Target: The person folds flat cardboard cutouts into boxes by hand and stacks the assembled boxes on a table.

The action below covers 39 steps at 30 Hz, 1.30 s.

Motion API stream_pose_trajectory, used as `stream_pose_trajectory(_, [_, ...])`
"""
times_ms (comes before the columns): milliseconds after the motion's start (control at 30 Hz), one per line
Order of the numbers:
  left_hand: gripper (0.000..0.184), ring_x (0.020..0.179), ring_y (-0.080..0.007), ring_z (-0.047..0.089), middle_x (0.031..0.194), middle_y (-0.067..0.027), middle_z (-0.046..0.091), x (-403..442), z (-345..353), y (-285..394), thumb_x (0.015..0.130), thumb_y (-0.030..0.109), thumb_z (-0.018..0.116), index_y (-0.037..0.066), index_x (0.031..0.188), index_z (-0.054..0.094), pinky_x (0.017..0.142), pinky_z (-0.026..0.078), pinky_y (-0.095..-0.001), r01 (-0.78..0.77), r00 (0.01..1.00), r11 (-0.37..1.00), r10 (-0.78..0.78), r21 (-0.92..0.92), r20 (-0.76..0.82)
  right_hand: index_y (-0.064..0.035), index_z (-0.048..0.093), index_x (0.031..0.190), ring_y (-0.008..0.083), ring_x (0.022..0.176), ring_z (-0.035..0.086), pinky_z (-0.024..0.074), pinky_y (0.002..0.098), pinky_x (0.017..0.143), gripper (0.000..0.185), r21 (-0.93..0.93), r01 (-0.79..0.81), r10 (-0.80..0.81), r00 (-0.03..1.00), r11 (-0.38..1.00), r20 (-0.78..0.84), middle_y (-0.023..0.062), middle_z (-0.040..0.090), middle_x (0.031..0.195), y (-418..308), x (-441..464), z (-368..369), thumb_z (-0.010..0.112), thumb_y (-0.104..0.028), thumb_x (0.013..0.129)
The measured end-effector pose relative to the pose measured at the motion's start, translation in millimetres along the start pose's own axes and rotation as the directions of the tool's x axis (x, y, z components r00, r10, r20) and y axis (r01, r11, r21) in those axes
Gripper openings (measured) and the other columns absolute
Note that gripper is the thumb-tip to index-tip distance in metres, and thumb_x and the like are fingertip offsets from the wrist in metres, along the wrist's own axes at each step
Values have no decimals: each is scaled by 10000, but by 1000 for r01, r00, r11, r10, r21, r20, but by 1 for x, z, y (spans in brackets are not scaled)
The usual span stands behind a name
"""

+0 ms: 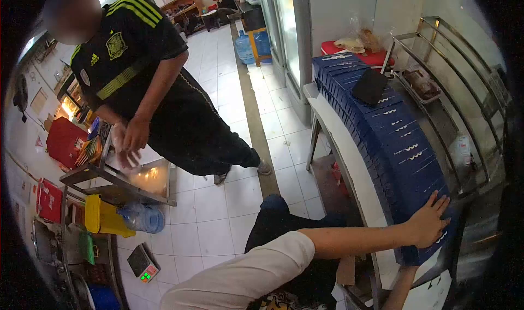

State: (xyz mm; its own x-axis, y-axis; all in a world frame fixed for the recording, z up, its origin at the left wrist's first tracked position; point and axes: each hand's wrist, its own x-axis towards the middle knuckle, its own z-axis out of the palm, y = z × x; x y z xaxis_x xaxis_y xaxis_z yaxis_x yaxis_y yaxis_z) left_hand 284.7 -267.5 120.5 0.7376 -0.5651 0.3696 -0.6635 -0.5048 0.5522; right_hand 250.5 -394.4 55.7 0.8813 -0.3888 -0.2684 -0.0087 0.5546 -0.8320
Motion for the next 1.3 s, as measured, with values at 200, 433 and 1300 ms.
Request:
stream_pose_trajectory(200, [517,1421,-417,159,1466,-348,224,1,-2,-2,941,319,396,30,1363,477,1144,54,-598,-8,1000,1000,8,-13,18,-63,317,1358,297,1178,420,386,447,985,669,15,-30,30,999,999,39,141,349,1343,11,0,20,403,-571,930])
stream_pose_trajectory(433, [532,1416,-411,182,1475,-309,257,5,12,-4,922,365,445,64,1358,497,1145,51,-597,2,1000,998,-1,63,-29,-56,390,1268,285,1069,459,411,444,924,589,22,-30,28,997,999,72,131,412,1223,17,2,25,452,-530,923])
stream_pose_trajectory(1300, [488,1393,-429,236,1453,-331,276,11,24,-11,878,329,507,35,1264,564,1154,69,-580,-19,993,999,24,45,-114,-37,627,988,235,699,579,491,416,711,343,314,-51,74,995,948,-60,92,619,828,32,-89,-16,613,-369,902])
